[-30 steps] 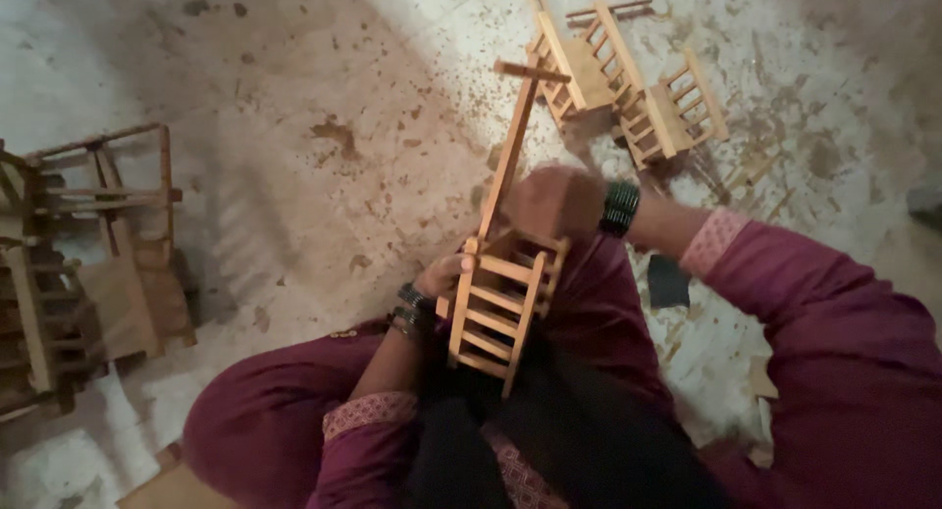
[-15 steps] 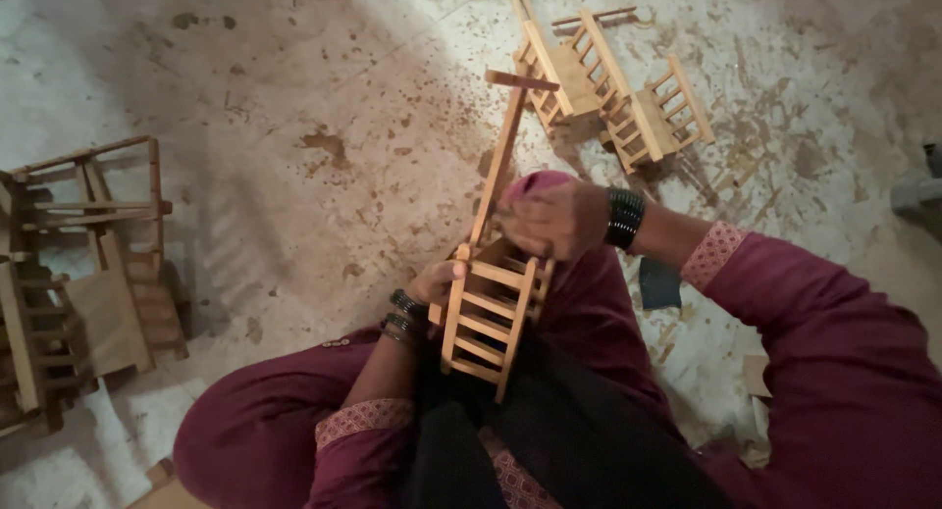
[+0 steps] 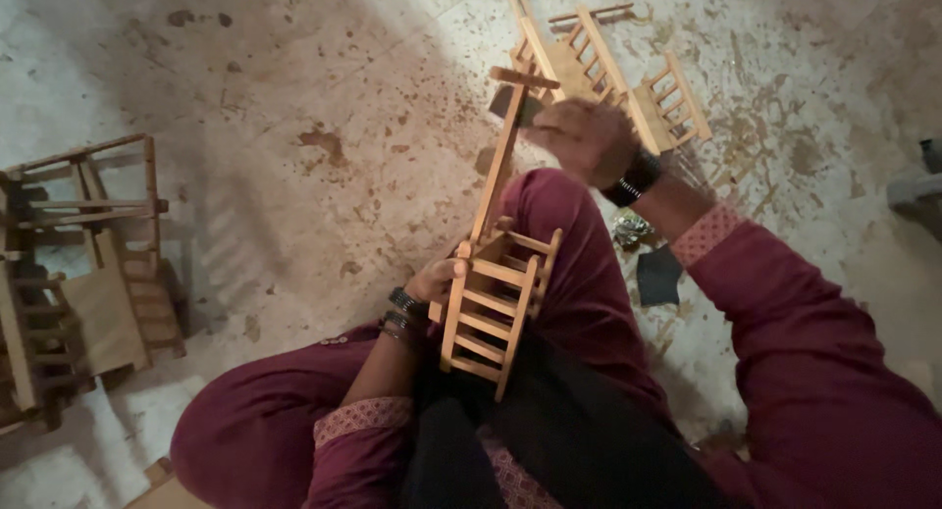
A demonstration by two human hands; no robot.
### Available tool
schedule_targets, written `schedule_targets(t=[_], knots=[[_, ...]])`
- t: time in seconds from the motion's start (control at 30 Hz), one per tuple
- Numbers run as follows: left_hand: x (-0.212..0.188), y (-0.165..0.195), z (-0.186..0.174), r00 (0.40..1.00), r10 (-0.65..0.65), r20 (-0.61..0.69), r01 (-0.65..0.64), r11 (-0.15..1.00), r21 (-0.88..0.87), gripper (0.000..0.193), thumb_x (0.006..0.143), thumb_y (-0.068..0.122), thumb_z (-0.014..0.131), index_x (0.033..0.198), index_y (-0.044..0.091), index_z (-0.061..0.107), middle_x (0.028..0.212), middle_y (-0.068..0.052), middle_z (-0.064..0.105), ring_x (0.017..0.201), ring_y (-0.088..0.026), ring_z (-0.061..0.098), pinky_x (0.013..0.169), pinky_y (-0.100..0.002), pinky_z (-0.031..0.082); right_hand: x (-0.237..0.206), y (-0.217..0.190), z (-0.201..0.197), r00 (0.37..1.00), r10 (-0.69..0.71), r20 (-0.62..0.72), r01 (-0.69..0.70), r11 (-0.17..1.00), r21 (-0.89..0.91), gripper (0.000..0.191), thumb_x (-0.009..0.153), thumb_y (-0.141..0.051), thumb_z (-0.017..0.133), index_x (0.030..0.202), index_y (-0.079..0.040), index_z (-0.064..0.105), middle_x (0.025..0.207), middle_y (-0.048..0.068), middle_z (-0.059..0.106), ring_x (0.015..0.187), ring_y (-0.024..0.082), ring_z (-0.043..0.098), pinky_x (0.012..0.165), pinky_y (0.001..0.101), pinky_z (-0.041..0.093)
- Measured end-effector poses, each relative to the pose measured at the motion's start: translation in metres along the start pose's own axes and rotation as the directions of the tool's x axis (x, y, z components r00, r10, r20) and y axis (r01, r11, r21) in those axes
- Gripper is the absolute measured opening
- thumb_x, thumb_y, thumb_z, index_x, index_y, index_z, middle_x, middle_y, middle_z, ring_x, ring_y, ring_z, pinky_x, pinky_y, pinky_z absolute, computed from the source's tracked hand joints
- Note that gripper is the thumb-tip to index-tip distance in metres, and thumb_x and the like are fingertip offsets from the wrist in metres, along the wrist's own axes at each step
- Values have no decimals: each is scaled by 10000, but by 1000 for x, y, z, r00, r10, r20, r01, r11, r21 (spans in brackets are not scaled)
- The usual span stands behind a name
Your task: The person sits on the floor holding a small wooden chair and rubs its surfaces with a sanding block, working over the seat, backrest and edges. They turn the chair to reach different sides, set it down with other finished chairs, and pick up another chair to continue sanding.
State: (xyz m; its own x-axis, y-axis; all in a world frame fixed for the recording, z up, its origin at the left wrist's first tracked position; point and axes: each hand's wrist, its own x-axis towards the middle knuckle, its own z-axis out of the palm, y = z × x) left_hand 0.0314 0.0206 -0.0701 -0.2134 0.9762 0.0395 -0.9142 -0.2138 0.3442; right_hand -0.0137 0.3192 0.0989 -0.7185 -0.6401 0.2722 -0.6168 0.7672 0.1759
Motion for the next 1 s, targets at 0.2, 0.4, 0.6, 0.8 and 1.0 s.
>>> schedule_targets(t=[0.2, 0.4, 0.6, 0.8, 1.0], knots=[[1, 2, 5, 992, 107, -73, -97, 987, 132, 736, 865, 345, 683, 1508, 89, 432, 1215, -154, 642, 994, -250, 673, 811, -413, 583, 19, -23, -29, 946, -298, -126, 312, 943, 112, 180, 951, -148, 543, 1032, -155, 704, 837, 30, 656, 723, 184, 634, 558, 342, 516], [-1, 10, 16, 986, -107, -125, 99, 993, -62, 878, 863, 409, 696, 1510, -63, 337, 1321, -211, 621, 1153, -324, 658, 983, -455, 547, 38, 20, -45, 870, -97, -484, 61, 994, -90, 35, 1030, -123, 766, 996, -127, 757, 894, 32, 736, 741, 158, 686, 644, 291, 559], [6, 40, 57, 891, 453, -20, -359, 733, 578, 1096, 853, 351, 740, 1669, 56, 71, 1526, -107, 480, 1369, -206, 495, 1154, -346, 408, 31, -2, -79, 885, 273, -378, -181, 948, 260, 159, 899, -132, 836, 960, -88, 696, 1027, 106, 691, 991, 304, 679, 855, 421, 569], [1, 60, 80, 698, 649, -303, -340, 673, 657, 1037, 896, 331, 728, 1682, 75, 102, 1297, -131, 573, 1140, -203, 582, 1027, -356, 487, 44, -34, -101, 897, -184, -402, 195, 981, -13, 160, 912, -35, 768, 1018, -90, 662, 1140, 108, 722, 1044, 283, 717, 901, 431, 598], [-4, 67, 119, 356, 749, -558, -288, 656, 697, 842, 756, 401, 821, 1431, 11, 503, 1152, -151, 684, 991, -207, 674, 852, -393, 602, 11, -81, -63, 755, 653, 58, -114, 43, 993, 215, 1075, -97, 661, 1245, -102, 529, 979, -31, 598, 789, 20, 561, 708, 172, 470]])
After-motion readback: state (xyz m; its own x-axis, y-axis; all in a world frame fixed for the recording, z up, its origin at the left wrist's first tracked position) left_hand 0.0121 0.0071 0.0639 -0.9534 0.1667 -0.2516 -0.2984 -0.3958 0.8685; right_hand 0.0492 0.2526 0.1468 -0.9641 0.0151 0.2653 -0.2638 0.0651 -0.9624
